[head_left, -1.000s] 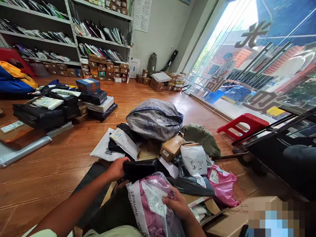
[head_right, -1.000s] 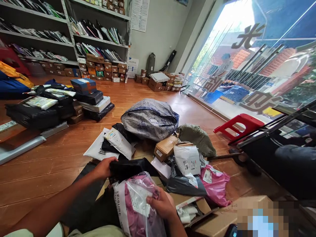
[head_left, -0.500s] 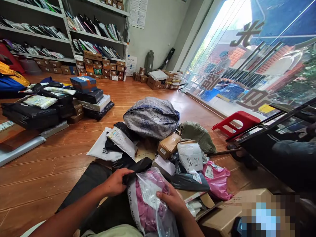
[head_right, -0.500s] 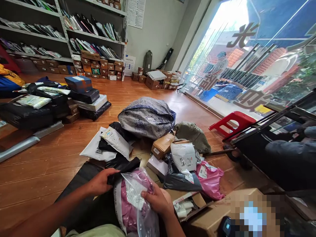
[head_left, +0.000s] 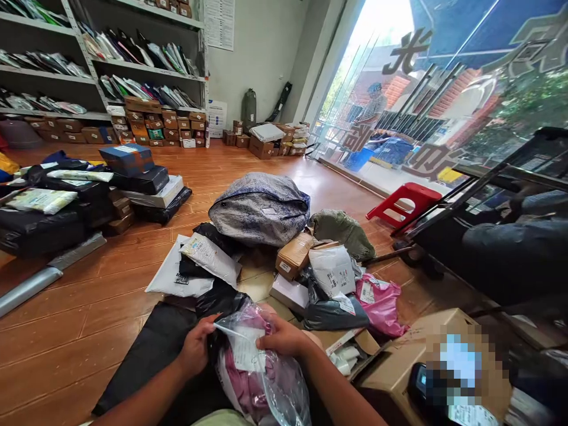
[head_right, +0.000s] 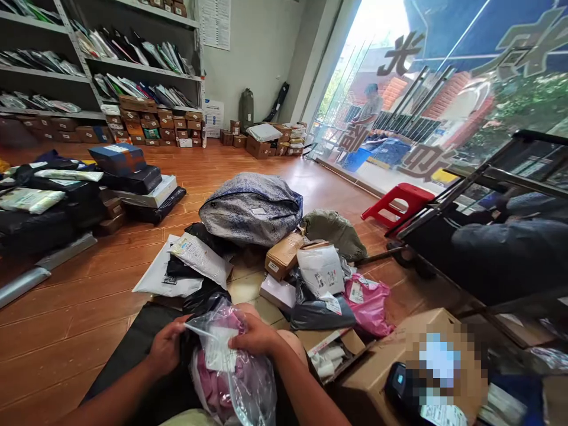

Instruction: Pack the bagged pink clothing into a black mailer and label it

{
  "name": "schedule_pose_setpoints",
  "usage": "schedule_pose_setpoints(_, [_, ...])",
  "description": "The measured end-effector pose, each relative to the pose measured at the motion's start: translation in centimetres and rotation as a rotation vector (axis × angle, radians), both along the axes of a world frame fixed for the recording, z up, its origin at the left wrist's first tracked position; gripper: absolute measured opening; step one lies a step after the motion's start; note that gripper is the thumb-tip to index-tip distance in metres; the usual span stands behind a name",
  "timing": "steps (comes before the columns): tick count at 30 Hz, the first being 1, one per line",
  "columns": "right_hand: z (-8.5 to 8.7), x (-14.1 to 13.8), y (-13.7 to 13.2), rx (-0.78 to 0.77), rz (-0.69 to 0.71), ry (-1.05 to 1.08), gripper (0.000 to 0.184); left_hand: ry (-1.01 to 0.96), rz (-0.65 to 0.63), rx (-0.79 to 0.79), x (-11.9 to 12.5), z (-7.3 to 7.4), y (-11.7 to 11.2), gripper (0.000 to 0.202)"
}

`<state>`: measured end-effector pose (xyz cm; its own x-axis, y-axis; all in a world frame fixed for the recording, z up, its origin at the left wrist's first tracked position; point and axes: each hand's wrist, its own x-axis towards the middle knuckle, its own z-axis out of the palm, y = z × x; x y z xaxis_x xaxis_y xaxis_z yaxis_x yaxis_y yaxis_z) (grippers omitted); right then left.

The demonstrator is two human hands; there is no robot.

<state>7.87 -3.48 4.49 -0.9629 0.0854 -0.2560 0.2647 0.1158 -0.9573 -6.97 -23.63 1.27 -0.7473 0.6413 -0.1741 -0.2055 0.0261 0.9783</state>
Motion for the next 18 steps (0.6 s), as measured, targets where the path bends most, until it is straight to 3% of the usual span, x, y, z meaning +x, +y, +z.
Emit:
schedule_pose_setpoints(3, [0.0,-0.6,-0.3,-0.036,-0.003,-0.031,0.052,-0.08,0.135,0.029,-0.1,0.3,0.4,0.042])
schedule_pose_setpoints(6, [0.0,-0.6,-0.7,-0.016,-0.049,-0.054,0.048,-0.054,0.028,-0.141,-0.7,1.7,0.9,0.038])
schedule_pose_setpoints(11, [0.7,-0.1,-1.5,0.091,-0.094,-0.109,0.045,0.485,-0.044,-0.159,-1.2,3.4,0.8,0.014])
schedule_pose_setpoints(14, [1.2,-0.3,-1.8,0.204,-0.083,-0.135,0.047,0.732,-0.019,-0.147,-1.0,3.7,0.7,0.017])
schedule_pose_setpoints(18, [2.1,-1.0,-2.1,0.311,-0.039,-0.129,0.05,0.908,-0.017,-0.067,-0.2,3.7,0.6,0.02])
